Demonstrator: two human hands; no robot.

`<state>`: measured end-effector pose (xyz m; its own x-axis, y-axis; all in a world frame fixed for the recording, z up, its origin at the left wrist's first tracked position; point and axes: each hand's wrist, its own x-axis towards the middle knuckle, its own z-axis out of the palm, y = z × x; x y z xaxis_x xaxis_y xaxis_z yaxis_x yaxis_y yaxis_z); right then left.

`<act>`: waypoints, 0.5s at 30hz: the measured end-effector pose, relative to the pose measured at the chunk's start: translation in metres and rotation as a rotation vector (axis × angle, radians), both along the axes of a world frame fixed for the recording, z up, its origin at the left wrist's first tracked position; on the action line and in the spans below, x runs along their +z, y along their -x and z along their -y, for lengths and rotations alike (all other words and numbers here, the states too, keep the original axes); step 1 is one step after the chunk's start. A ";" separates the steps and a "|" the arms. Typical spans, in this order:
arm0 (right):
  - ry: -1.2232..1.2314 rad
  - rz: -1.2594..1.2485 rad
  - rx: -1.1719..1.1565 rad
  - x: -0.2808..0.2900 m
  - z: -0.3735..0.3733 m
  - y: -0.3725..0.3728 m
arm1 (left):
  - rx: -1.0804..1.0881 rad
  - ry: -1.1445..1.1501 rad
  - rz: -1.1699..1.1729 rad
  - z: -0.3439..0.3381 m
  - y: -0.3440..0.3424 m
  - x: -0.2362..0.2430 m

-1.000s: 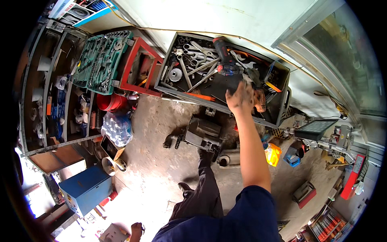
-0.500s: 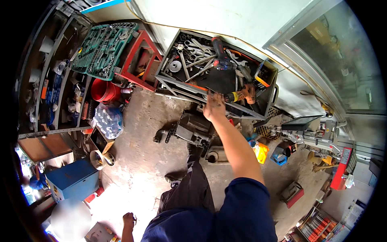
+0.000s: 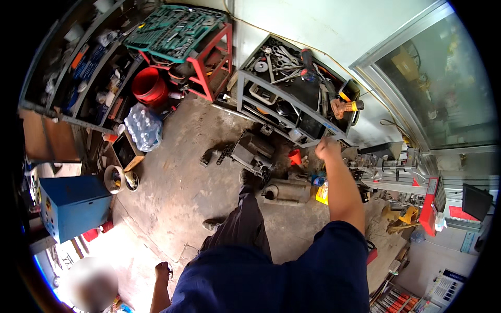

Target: The person works on the front suspension of a car, using pliers to manipulate a component near the brake assembly. They walk through the garage to retrieve tools and parts, then return to continue adjusting the suspension linkage.

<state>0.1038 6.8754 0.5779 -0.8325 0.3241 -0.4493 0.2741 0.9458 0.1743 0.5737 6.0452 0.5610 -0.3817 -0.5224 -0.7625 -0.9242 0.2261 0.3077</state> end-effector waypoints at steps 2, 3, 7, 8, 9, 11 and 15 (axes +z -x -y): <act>0.044 -0.053 0.025 -0.049 0.026 -0.068 | 0.045 -0.043 -0.047 0.012 -0.014 -0.008; 0.056 -0.070 0.114 -0.072 0.064 -0.098 | 0.088 -0.043 -0.078 0.023 -0.030 -0.007; 0.298 0.343 0.172 -0.106 0.197 -0.242 | 0.226 -0.068 -0.207 0.070 -0.086 0.009; 0.392 0.429 0.186 -0.113 0.226 -0.282 | 0.241 -0.051 -0.206 0.089 -0.109 0.006; 0.492 0.610 0.058 -0.114 0.257 -0.297 | 0.291 -0.025 -0.211 0.110 -0.149 -0.019; 0.494 0.948 -0.288 -0.129 0.307 -0.335 | 0.322 -0.001 -0.196 0.125 -0.184 -0.029; 0.553 0.871 -0.217 -0.082 0.383 -0.343 | 0.520 -0.046 -0.089 0.158 -0.267 -0.044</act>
<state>0.4467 6.4922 0.4964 -0.1002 -0.0049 -0.9950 0.4341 0.8996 -0.0482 0.8408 5.8870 0.5167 -0.1454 -0.6263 -0.7659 -0.8808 -0.2707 0.3885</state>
